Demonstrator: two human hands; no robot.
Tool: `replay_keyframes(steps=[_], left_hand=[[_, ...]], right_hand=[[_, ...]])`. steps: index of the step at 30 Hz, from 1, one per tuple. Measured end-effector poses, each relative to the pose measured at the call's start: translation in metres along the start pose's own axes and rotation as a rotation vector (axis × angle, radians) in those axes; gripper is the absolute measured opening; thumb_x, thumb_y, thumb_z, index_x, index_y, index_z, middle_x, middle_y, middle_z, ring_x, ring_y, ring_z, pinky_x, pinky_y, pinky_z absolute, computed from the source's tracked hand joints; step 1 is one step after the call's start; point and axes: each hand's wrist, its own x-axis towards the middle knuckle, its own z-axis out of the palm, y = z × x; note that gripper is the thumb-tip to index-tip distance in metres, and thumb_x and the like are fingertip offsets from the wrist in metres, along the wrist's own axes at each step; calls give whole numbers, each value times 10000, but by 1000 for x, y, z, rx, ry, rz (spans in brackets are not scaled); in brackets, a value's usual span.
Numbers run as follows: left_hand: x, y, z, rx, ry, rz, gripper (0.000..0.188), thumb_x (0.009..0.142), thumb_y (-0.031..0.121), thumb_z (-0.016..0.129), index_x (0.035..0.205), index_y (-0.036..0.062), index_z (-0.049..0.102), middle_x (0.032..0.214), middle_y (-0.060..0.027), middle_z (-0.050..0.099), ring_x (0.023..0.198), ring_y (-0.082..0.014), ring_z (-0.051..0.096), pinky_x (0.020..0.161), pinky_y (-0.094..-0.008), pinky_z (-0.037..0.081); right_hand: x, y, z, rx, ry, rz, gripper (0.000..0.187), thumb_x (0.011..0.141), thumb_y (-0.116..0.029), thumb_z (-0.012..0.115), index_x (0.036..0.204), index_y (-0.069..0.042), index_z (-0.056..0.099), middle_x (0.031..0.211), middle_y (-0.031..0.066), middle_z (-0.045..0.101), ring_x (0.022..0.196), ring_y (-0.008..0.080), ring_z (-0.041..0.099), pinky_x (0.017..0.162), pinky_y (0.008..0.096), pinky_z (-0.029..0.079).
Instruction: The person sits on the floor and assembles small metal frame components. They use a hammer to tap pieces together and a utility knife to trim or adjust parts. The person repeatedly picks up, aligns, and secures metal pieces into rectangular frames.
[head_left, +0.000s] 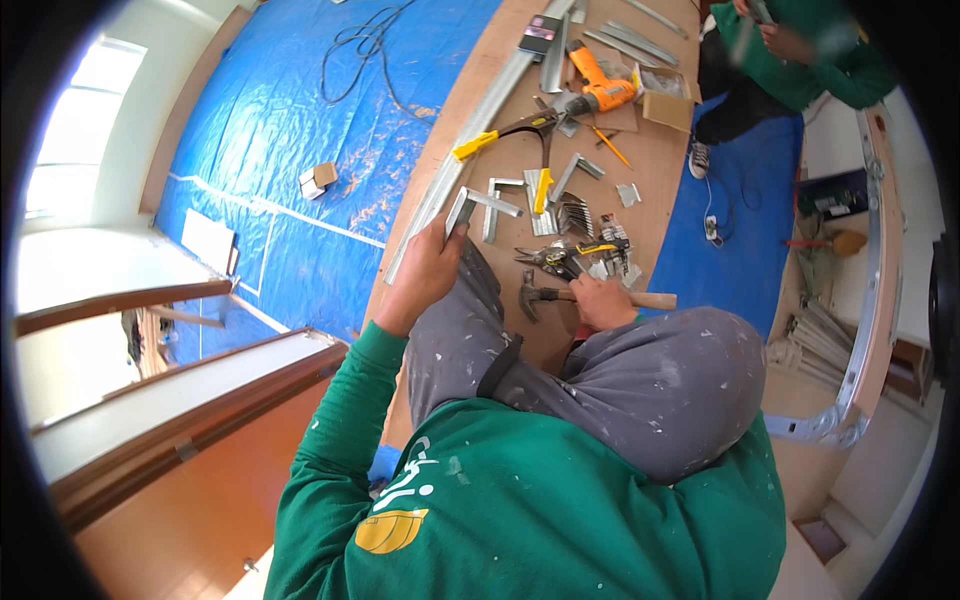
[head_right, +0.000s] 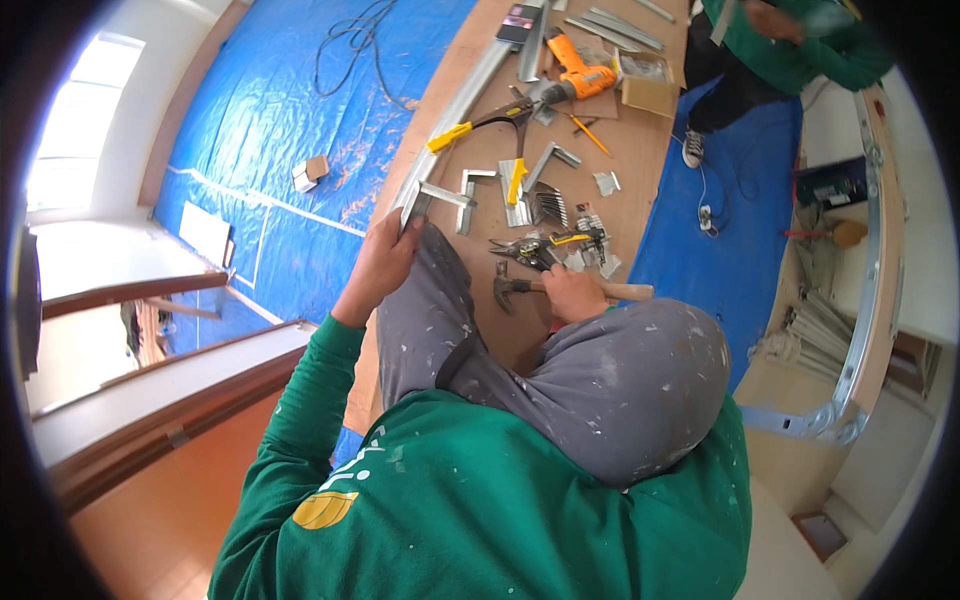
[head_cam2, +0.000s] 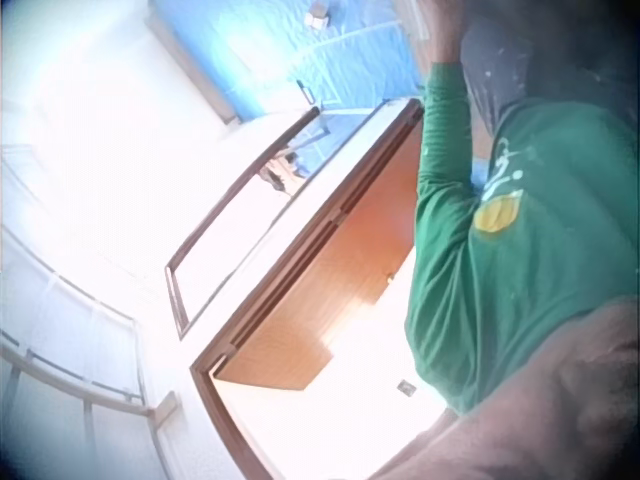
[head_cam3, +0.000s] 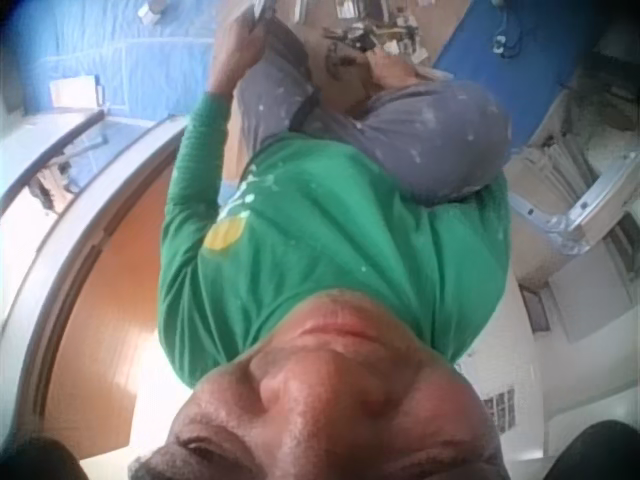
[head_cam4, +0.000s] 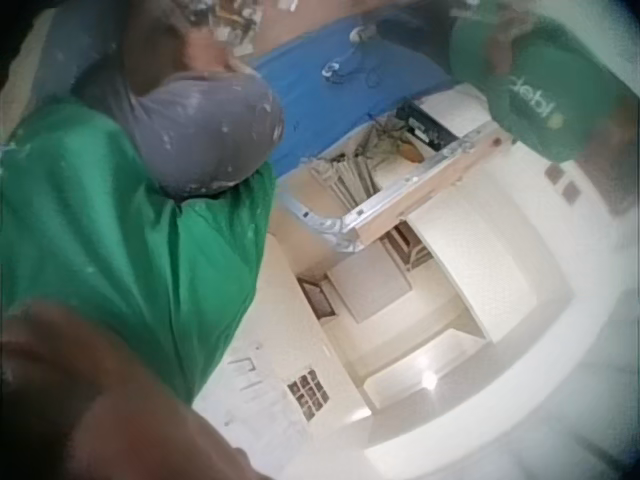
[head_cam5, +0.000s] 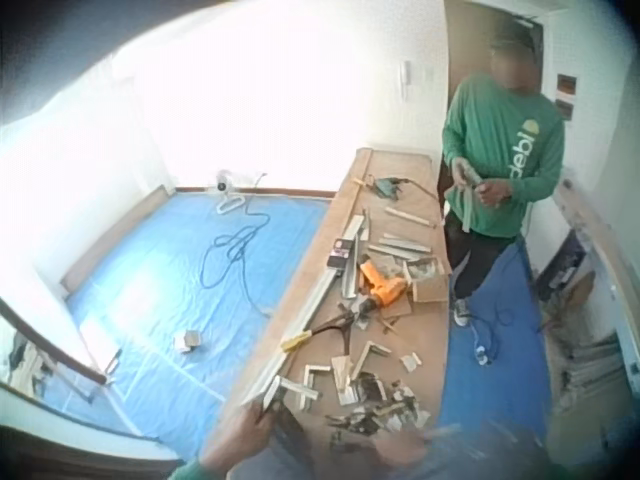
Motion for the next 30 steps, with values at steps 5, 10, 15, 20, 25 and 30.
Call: replay_keyframes(steps=[5, 10, 15, 20, 25, 30], left_hand=[[-4, -14, -22, -256, 25, -142, 362, 1073, 321, 589, 984, -30, 582, 782, -150, 598, 744, -289, 607, 714, -473, 480], [18, 10, -22, -190, 124, -113, 412, 1072, 359, 573, 1017, -43, 646, 838, -245, 678, 789, -417, 666, 764, -529, 511], [42, 41, -20, -12, 212, 5, 414, 1066, 341, 556, 1051, -44, 707, 996, -372, 690, 980, -567, 644, 875, -607, 508], [33, 63, -33, 26, 167, 69, 365, 1036, 295, 577, 1066, -35, 730, 1001, -361, 700, 984, -538, 668, 878, -593, 524], [28, 46, -33, 194, 61, 133, 455, 1051, 388, 590, 974, -37, 732, 891, -346, 687, 856, -539, 663, 754, -594, 506], [20, 21, -36, 194, 21, 91, 522, 1042, 413, 609, 905, -77, 725, 850, -352, 679, 826, -527, 674, 748, -596, 503]], right_hand=[[-7, -9, -102, 422, 54, -89, 272, 994, -281, 656, 1135, -53, 605, 1034, 221, 700, 943, 472, 681, 811, 559, 531], [-3, -30, -236, 229, 375, -176, 204, 1034, -223, 639, 1146, -58, 595, 934, 194, 696, 850, 453, 684, 704, 521, 536], [12, -76, -342, -23, 531, -385, 154, 1036, -159, 628, 1149, -57, 604, 909, 184, 688, 818, 426, 690, 657, 485, 540], [4, -114, -373, -68, 676, -570, 181, 1005, -191, 664, 1134, -73, 615, 875, 175, 688, 797, 423, 698, 646, 496, 543], [25, -98, -353, -211, 354, -264, 173, 1013, -223, 649, 1025, -68, 575, 864, 215, 693, 798, 452, 687, 654, 526, 538], [-5, -137, -392, -12, 623, -424, 181, 1011, -140, 641, 1145, -17, 633, 914, 251, 702, 806, 471, 678, 667, 509, 540]])
